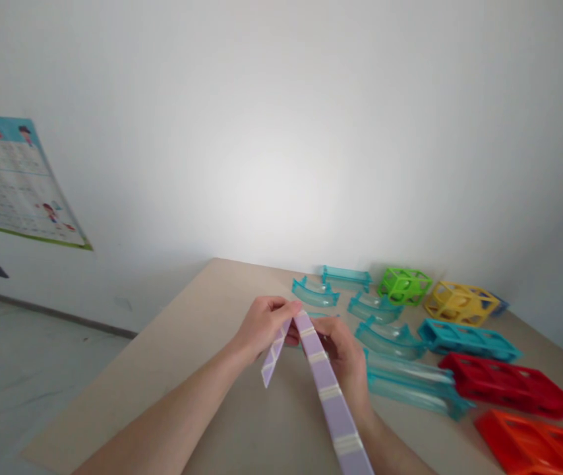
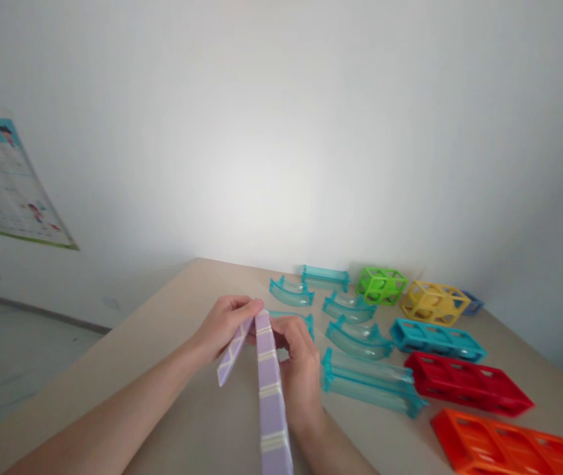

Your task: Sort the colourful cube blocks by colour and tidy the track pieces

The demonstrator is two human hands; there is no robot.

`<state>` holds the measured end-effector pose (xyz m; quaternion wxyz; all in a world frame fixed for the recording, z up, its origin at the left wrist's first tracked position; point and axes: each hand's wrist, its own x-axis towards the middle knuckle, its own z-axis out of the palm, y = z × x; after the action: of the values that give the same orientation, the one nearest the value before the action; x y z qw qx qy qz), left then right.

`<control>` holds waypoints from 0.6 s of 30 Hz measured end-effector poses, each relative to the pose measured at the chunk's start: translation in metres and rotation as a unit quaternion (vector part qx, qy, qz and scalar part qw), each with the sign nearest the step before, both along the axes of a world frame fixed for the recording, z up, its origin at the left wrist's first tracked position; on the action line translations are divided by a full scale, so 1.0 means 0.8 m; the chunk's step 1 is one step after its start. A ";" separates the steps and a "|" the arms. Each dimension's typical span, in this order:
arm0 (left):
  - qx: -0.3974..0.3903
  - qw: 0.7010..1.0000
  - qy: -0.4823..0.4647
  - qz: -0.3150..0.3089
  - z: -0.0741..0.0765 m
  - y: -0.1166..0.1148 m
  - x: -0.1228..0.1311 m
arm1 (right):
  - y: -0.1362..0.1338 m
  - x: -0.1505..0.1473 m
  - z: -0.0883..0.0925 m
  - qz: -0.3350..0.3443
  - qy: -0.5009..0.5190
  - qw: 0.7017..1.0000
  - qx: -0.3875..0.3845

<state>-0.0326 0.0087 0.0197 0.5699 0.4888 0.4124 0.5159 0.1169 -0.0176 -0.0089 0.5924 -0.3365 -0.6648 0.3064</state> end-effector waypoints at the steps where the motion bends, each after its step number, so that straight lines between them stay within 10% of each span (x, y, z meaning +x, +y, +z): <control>1: 0.000 1.000 -0.014 0.013 0.002 0.002 -0.002 | 0.002 -0.001 -0.003 0.023 0.024 0.999 -0.028; 4: 0.040 0.997 -0.029 0.066 0.003 0.006 -0.006 | 0.004 -0.005 -0.012 0.136 0.159 0.961 -0.180; 10: 0.121 0.992 0.032 0.019 -0.005 0.002 0.002 | -0.004 -0.009 -0.002 0.379 0.299 0.763 -0.430; 18: 0.129 0.989 0.053 -0.042 -0.001 -0.007 0.009 | 0.006 0.005 0.011 0.339 0.300 0.743 -0.492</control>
<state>-0.0251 0.0029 0.0192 0.5003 0.6021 0.3513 0.5136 0.1207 -0.0130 0.0003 0.3705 -0.2240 -0.2799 0.8569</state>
